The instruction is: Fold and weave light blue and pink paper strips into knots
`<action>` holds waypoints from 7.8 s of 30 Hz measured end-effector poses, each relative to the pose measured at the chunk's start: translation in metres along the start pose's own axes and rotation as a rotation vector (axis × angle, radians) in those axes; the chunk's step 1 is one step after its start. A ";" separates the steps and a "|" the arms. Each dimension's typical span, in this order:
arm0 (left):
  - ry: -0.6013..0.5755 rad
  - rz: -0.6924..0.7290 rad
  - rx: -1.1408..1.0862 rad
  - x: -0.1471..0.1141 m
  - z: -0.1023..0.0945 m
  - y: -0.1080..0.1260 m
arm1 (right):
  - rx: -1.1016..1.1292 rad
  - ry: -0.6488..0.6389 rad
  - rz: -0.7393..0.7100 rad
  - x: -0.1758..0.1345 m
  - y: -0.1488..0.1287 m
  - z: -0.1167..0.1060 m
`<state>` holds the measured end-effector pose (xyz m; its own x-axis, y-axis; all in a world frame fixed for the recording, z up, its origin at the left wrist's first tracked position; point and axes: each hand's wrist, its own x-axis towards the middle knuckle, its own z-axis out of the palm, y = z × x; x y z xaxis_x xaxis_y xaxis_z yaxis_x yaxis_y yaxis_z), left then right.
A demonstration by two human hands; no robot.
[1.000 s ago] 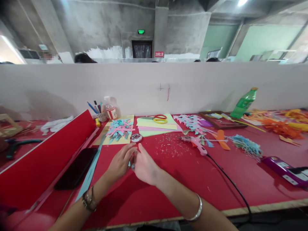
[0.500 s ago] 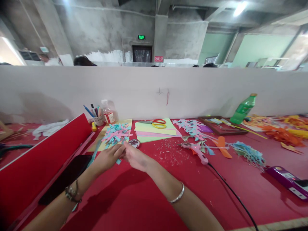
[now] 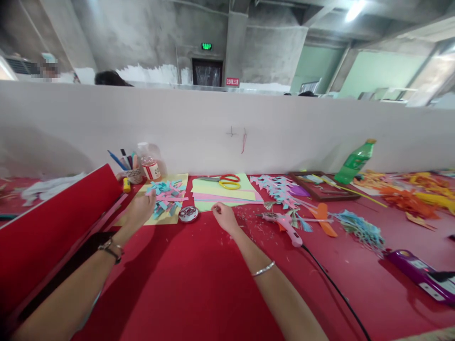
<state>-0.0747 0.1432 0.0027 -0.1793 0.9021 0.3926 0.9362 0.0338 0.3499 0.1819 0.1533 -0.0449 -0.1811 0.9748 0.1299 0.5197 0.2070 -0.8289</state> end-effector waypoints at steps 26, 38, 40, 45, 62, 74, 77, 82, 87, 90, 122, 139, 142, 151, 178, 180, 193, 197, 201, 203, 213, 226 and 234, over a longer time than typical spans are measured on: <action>0.099 0.336 0.034 -0.061 0.055 0.039 | -0.891 0.158 -0.034 0.065 0.015 -0.006; 0.021 0.404 -0.078 -0.059 0.067 0.032 | -0.783 0.134 -0.046 0.066 0.022 0.004; 0.021 0.406 -0.085 -0.059 0.068 0.032 | -0.759 0.076 -0.091 0.067 0.025 0.000; 0.021 0.397 -0.113 -0.058 0.069 0.032 | -0.745 -0.011 -0.126 0.068 0.031 -0.009; 0.006 0.453 -0.131 -0.059 0.065 0.032 | -0.799 -0.049 -0.165 0.060 0.009 0.000; -0.002 0.463 -0.111 -0.057 0.066 0.031 | -0.717 0.041 -0.072 0.058 0.009 -0.005; 0.003 0.471 -0.104 -0.057 0.065 0.031 | -0.672 0.056 -0.097 0.056 0.009 -0.006; -0.012 0.515 -0.130 -0.057 0.067 0.030 | -0.614 0.232 -0.095 0.054 -0.006 -0.012; -0.001 0.451 -0.340 -0.057 0.062 0.034 | -0.551 0.492 -0.346 0.033 -0.058 -0.026; -0.142 0.350 -0.686 -0.065 0.039 0.045 | -0.633 0.469 -0.574 -0.001 -0.090 -0.027; -0.206 0.811 0.064 -0.228 -0.053 0.085 | -0.461 -0.171 -0.459 -0.198 -0.027 0.002; -0.431 0.622 0.136 -0.222 -0.043 0.069 | -0.416 -0.235 -0.562 -0.203 -0.029 0.001; -0.451 0.661 0.143 -0.221 -0.044 0.064 | -0.404 -0.270 -0.541 -0.201 -0.034 0.000; -0.552 0.721 0.122 -0.208 -0.050 0.047 | -0.360 -0.459 -0.439 -0.185 -0.028 -0.038; -0.493 0.539 0.124 -0.209 -0.035 0.033 | -0.729 -0.353 -0.540 -0.169 -0.036 0.002; -0.476 0.520 0.125 -0.211 -0.034 0.032 | -0.726 -0.352 -0.540 -0.168 -0.036 0.003; -0.456 0.434 0.173 -0.211 -0.031 0.033 | -0.742 -0.312 -0.483 -0.170 -0.035 0.005; -0.406 0.440 0.102 -0.212 -0.036 0.031 | -0.763 -0.266 -0.465 -0.174 -0.038 0.007; -0.448 0.453 0.118 -0.213 -0.037 0.028 | -0.771 -0.262 -0.429 -0.183 -0.041 0.007; -0.459 0.456 0.139 -0.213 -0.037 0.027 | -0.751 -0.263 -0.415 -0.187 -0.042 0.007; -0.480 0.627 0.144 -0.208 -0.046 0.032 | -0.663 -0.260 -0.343 -0.197 -0.052 0.008; -0.454 0.621 0.060 -0.209 -0.042 0.033 | -0.626 -0.269 -0.358 -0.193 -0.058 0.006; -0.176 0.945 0.198 -0.202 -0.049 0.037 | -0.531 -0.139 -0.410 -0.192 -0.067 0.008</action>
<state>-0.0186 -0.0591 -0.0222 0.7027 0.6454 0.2994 0.7075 -0.6784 -0.1982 0.1751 -0.0489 -0.0186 -0.5379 0.7966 0.2757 0.7189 0.6043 -0.3435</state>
